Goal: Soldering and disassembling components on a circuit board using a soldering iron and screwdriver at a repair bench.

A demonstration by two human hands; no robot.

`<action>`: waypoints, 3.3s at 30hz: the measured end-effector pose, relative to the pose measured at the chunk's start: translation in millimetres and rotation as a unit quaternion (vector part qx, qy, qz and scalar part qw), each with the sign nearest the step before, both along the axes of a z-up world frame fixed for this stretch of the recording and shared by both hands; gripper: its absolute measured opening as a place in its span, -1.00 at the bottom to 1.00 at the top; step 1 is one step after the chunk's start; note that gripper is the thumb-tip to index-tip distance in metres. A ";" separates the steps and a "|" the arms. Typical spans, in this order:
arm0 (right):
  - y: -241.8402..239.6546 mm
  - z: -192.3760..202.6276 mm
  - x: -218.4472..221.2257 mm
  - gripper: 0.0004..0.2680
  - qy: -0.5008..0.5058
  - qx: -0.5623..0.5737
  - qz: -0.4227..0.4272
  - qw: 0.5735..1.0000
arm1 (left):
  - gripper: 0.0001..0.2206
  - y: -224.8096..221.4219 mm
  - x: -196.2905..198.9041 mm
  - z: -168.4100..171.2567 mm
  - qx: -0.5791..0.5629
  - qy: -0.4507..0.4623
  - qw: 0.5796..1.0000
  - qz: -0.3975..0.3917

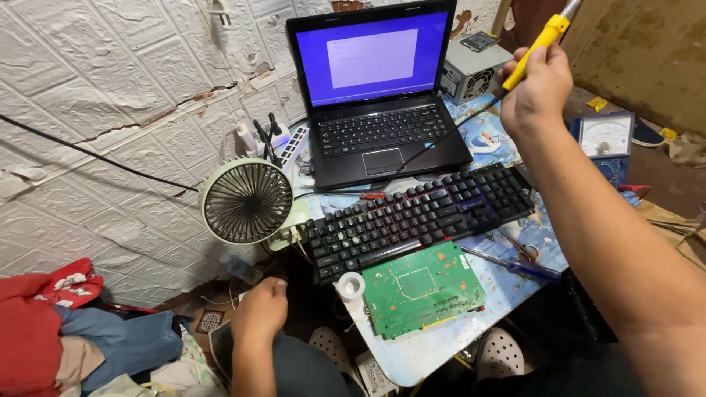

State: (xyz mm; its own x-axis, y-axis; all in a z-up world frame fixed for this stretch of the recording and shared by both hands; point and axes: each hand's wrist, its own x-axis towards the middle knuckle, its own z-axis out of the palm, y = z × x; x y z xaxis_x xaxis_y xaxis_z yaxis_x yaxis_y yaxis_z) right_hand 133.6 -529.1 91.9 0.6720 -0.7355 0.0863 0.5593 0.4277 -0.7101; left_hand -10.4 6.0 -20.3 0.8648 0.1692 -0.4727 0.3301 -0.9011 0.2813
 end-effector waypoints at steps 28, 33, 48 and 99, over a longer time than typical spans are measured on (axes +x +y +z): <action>206.0 158.2 -78.8 -0.74 -0.072 0.147 0.201 0.966 | -0.52 -74.9 30.7 178.4 -0.113 -0.578 0.803 -0.096; 186.2 152.3 -96.4 -0.78 -0.080 0.155 0.198 0.964 | -0.73 -81.1 141.3 210.4 0.091 -0.584 0.776 -0.223; 93.9 10.2 -54.2 -0.87 0.047 0.126 0.104 0.985 | -0.45 94.9 177.2 191.7 0.273 -0.388 0.867 -0.153; 126.6 -153.4 -372.1 -0.79 -0.019 -0.476 -0.006 0.879 | -0.49 -93.3 -87.4 9.1 -0.054 -0.318 0.930 -0.177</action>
